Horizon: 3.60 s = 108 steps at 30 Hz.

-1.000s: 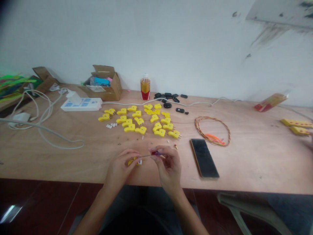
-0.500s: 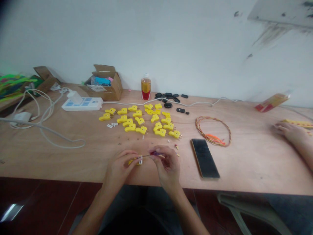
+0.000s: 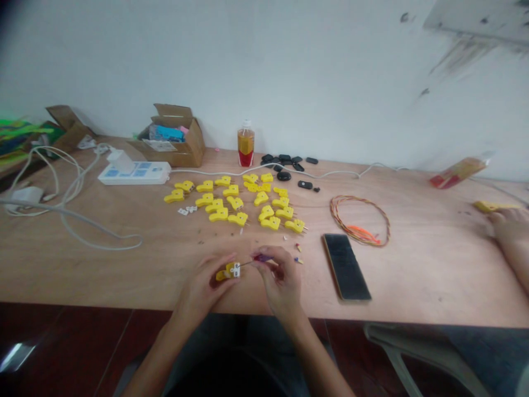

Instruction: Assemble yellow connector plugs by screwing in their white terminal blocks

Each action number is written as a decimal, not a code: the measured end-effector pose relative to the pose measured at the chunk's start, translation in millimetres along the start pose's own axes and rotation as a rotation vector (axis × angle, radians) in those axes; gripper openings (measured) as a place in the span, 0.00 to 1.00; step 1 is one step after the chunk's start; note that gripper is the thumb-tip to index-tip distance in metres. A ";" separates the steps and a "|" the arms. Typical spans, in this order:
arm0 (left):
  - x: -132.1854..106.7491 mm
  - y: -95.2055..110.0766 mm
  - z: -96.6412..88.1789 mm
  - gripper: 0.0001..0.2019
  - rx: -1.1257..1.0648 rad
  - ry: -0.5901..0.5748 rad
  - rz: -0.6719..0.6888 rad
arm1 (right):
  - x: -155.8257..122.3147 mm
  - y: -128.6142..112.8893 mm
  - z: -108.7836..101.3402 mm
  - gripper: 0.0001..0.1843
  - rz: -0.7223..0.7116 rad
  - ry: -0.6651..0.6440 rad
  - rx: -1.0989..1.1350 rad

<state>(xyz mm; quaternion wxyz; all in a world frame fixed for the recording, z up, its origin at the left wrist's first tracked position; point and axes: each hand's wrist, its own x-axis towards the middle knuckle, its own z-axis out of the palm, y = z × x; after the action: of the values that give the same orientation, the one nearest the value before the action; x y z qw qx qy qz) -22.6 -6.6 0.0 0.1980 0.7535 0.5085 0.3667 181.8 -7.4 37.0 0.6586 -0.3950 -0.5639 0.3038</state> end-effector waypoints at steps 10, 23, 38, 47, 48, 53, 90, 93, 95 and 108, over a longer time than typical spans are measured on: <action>-0.8 -2.4 4.8 0.21 0.002 -0.029 -0.052 | -1.5 8.5 3.8 0.16 0.037 -0.077 -0.041; -1.8 -2.0 5.6 0.19 0.008 -0.003 -0.022 | 0.6 9.3 4.0 0.13 0.046 -0.113 -0.091; -1.9 0.0 5.0 0.25 0.020 0.001 0.001 | 11.8 -10.6 4.3 0.26 -0.178 -0.347 -0.330; -0.2 0.5 2.9 0.19 0.023 -0.010 0.016 | 14.7 5.9 11.5 0.16 -0.281 -0.187 -0.267; 0.1 0.0 3.7 0.19 0.019 -0.013 0.021 | 13.9 6.8 11.6 0.16 -0.271 -0.195 -0.251; 2.0 -1.9 7.0 0.20 0.011 -0.019 0.025 | 13.3 14.9 14.1 0.13 -0.263 -0.115 -0.206; 0.4 -0.8 6.9 0.19 0.009 -0.068 -0.026 | 20.5 20.7 13.2 0.08 0.060 -0.198 -0.016; 0.1 0.3 5.9 0.17 -0.001 -0.069 -0.036 | 24.0 27.8 13.6 0.07 0.086 -0.188 0.000; 0.0 1.1 4.7 0.17 -0.010 -0.072 -0.040 | 29.0 27.4 12.3 0.06 0.091 -0.233 0.017; 4.0 4.2 -2.8 0.21 -0.070 -0.128 -0.050 | 37.2 24.0 5.6 0.10 -0.041 -0.257 -0.133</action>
<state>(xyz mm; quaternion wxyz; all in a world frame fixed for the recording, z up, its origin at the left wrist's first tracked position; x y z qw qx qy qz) -21.2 -4.8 6.1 0.2653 0.7551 0.5003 0.3304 184.1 37.1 35.3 0.5594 -0.3840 -0.6704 0.3005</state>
